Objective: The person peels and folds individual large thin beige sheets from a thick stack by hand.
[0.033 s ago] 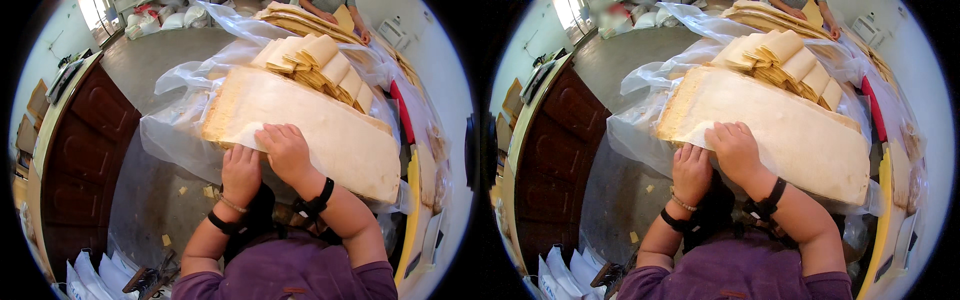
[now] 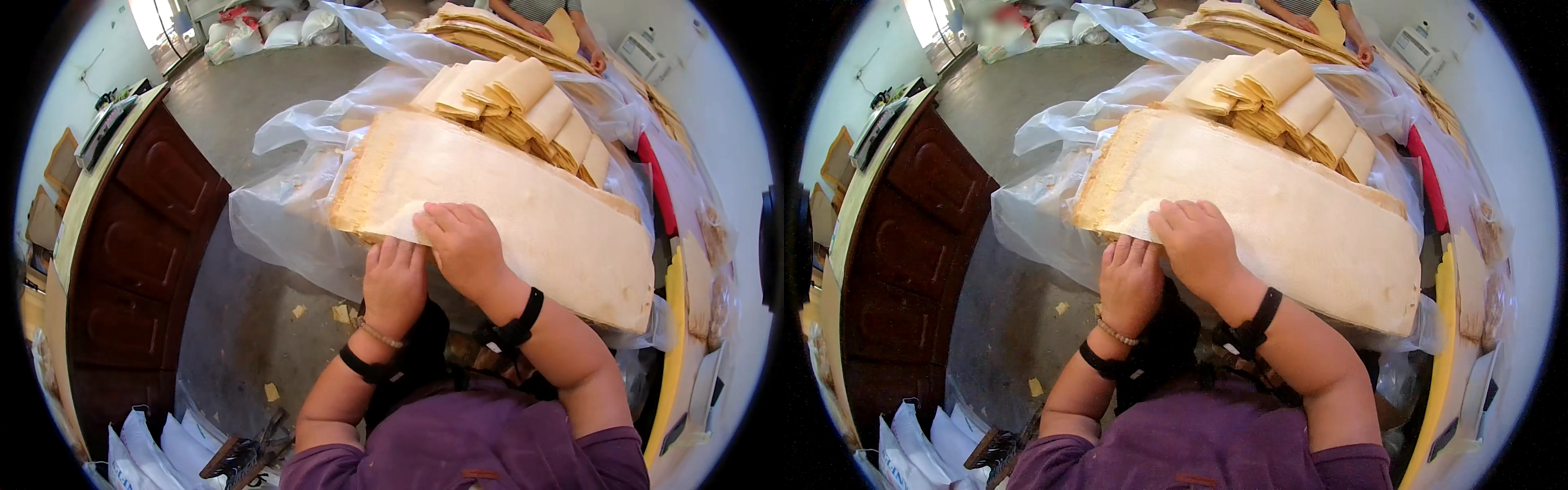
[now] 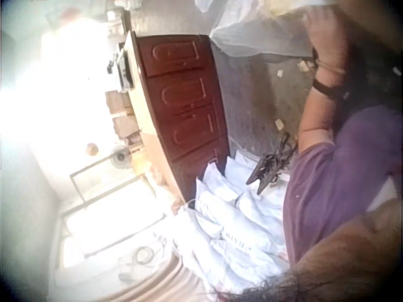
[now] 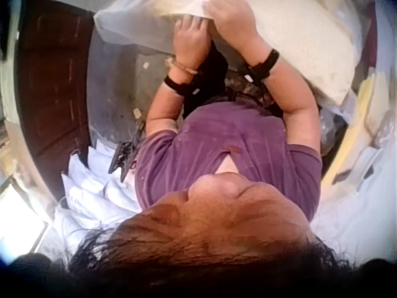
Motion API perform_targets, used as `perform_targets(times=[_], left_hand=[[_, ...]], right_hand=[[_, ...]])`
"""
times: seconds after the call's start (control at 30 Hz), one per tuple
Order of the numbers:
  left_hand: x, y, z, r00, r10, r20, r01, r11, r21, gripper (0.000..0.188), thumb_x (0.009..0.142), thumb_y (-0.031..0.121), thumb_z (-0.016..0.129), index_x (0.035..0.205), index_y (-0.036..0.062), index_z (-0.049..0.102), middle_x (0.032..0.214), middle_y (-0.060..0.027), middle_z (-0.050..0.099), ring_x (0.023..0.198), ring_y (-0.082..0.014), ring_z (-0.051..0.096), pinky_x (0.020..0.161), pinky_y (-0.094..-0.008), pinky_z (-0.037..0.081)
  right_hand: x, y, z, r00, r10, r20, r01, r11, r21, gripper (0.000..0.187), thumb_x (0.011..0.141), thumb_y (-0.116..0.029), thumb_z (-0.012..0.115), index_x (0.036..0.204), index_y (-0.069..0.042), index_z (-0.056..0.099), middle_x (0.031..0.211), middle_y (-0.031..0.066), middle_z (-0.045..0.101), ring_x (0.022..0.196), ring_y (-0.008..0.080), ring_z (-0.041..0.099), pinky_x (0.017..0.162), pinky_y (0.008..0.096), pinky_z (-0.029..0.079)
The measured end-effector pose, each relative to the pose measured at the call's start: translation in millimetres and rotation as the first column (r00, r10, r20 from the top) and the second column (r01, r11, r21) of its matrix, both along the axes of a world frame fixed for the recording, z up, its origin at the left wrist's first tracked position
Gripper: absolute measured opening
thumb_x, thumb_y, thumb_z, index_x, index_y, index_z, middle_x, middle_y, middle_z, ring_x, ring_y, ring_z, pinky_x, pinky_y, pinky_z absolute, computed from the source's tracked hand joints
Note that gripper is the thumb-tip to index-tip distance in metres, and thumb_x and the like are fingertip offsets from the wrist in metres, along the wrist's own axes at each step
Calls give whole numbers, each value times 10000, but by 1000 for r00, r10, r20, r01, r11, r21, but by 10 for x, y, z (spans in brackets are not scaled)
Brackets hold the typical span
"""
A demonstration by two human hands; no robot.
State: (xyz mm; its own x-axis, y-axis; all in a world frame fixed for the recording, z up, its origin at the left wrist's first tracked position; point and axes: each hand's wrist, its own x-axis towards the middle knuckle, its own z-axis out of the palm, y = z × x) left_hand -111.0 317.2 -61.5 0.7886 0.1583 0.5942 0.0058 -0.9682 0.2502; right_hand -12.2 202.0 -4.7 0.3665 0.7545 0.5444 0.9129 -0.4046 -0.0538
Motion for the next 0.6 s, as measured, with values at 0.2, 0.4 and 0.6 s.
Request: perform_targets(times=[0.2, 0.4, 0.6], left_hand=[[-12, 71, 69, 998, -6, 57, 0, 995, 103, 389, 840, 82, 589, 1225, 60, 641, 1281, -94, 636, 1230, -257, 568, 987, -415, 414], [88, 144, 325, 998, -67, -5, 68, 997, 40, 311, 833, 104, 584, 1127, 67, 680, 1268, -125, 642, 1137, -267, 599, 938, -416, 434], [247, 332, 594, 960, -186, -211, 186, 982, -18, 266, 804, 161, 626, 1034, 46, 695, 976, -140, 694, 896, -310, 633, 794, -414, 512]], right_hand=[[311, 66, 149, 946, -85, -312, 121, 988, 97, 172, 900, -142, 617, 984, -53, 738, 917, 143, 730, 823, 307, 698, 722, 384, 549], [260, 133, 262, 918, -162, -363, 175, 985, 4, 187, 933, -207, 643, 975, -60, 752, 892, 153, 717, 825, 335, 687, 726, 384, 546], [345, 78, 356, 895, -190, -403, 281, 943, 179, 193, 917, -221, 667, 956, -54, 756, 901, 168, 716, 810, 335, 683, 721, 378, 539]])
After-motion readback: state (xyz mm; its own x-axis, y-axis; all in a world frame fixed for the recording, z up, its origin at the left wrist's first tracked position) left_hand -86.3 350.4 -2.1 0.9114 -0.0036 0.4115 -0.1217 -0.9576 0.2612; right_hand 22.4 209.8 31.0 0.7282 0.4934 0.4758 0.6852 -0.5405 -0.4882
